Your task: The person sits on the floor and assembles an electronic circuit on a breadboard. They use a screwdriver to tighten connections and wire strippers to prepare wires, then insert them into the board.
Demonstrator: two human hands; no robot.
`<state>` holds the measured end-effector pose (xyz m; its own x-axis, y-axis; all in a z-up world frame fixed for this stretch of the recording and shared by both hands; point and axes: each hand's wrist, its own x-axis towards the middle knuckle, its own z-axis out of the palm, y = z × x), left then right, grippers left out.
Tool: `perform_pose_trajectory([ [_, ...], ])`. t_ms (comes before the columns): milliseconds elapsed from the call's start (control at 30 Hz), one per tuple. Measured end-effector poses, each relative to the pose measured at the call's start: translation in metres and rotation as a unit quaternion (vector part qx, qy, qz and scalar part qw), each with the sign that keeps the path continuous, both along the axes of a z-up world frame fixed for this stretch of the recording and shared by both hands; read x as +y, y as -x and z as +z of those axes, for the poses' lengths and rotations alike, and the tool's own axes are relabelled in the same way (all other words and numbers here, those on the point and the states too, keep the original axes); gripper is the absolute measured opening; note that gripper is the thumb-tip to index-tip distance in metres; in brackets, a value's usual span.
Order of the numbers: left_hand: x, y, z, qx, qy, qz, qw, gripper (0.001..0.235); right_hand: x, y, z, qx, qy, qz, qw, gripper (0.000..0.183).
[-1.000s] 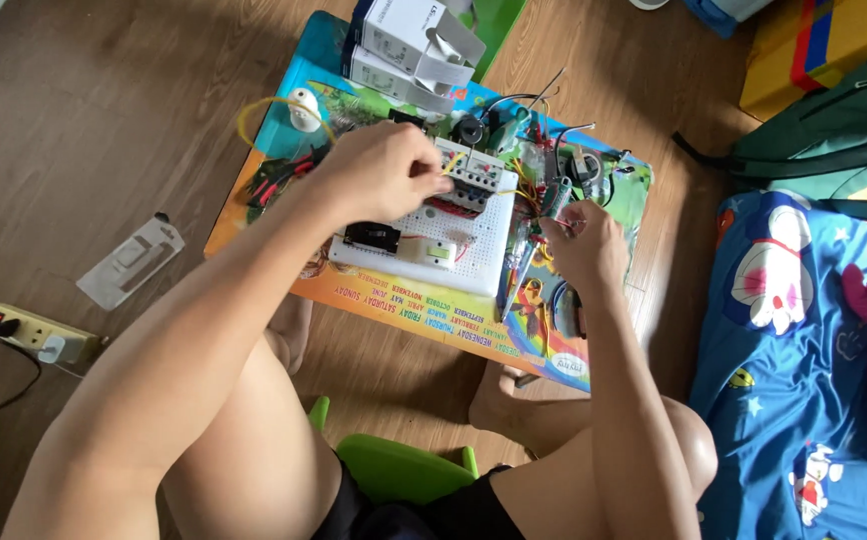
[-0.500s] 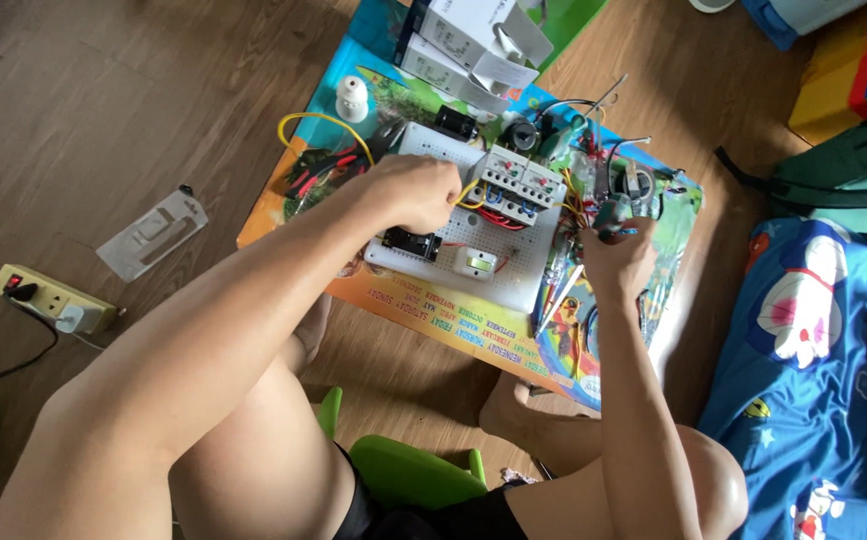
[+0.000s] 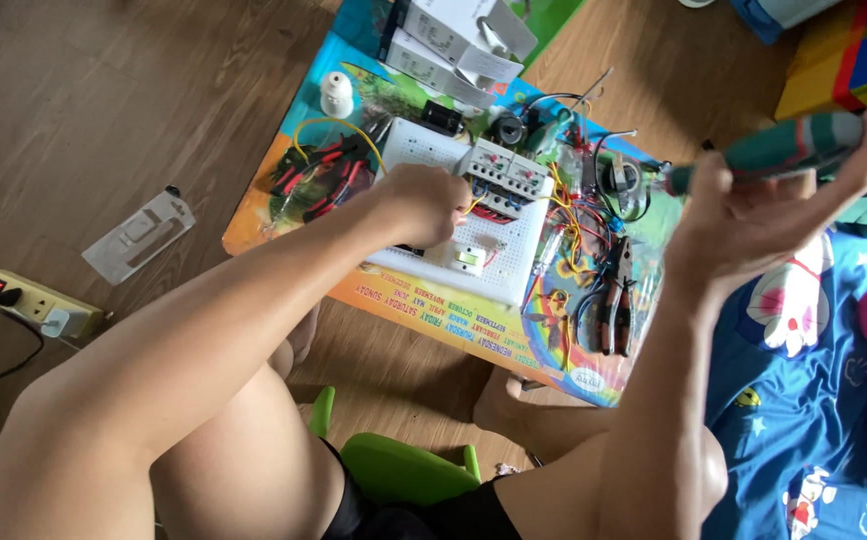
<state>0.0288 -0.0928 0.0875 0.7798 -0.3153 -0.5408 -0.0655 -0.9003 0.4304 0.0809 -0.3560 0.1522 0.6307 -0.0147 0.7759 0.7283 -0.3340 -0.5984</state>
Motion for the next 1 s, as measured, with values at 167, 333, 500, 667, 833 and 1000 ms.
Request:
perform_pose_trajectory([
  [167,-0.026,0.0,-0.03,-0.12,0.033,0.007,0.992,0.035,0.024,0.018,-0.019,0.004,0.033,-0.007,0.999,0.087],
  [333,-0.033,0.0,-0.023,-0.089,0.006,0.015,0.996,0.033,0.038,0.026,-0.023,0.004,0.047,0.008,0.999,0.079],
  [500,-0.036,0.0,-0.027,-0.112,-0.011,0.008,0.994,0.026,0.034,0.03,-0.022,0.034,0.029,0.03,0.999,0.08],
  [667,-0.036,0.0,-0.027,-0.117,-0.003,0.014,0.993,0.026,0.033,0.031,-0.022,0.042,0.022,0.04,0.998,0.082],
  [833,-0.035,0.0,-0.031,-0.135,0.019,0.022,0.99,0.033,0.035,0.032,-0.021,0.035,0.032,0.04,0.998,0.081],
  [1000,-0.038,-0.002,-0.041,-0.154,0.012,0.037,0.987,0.033,0.034,0.034,-0.02,0.039,0.03,0.038,0.998,0.081],
])
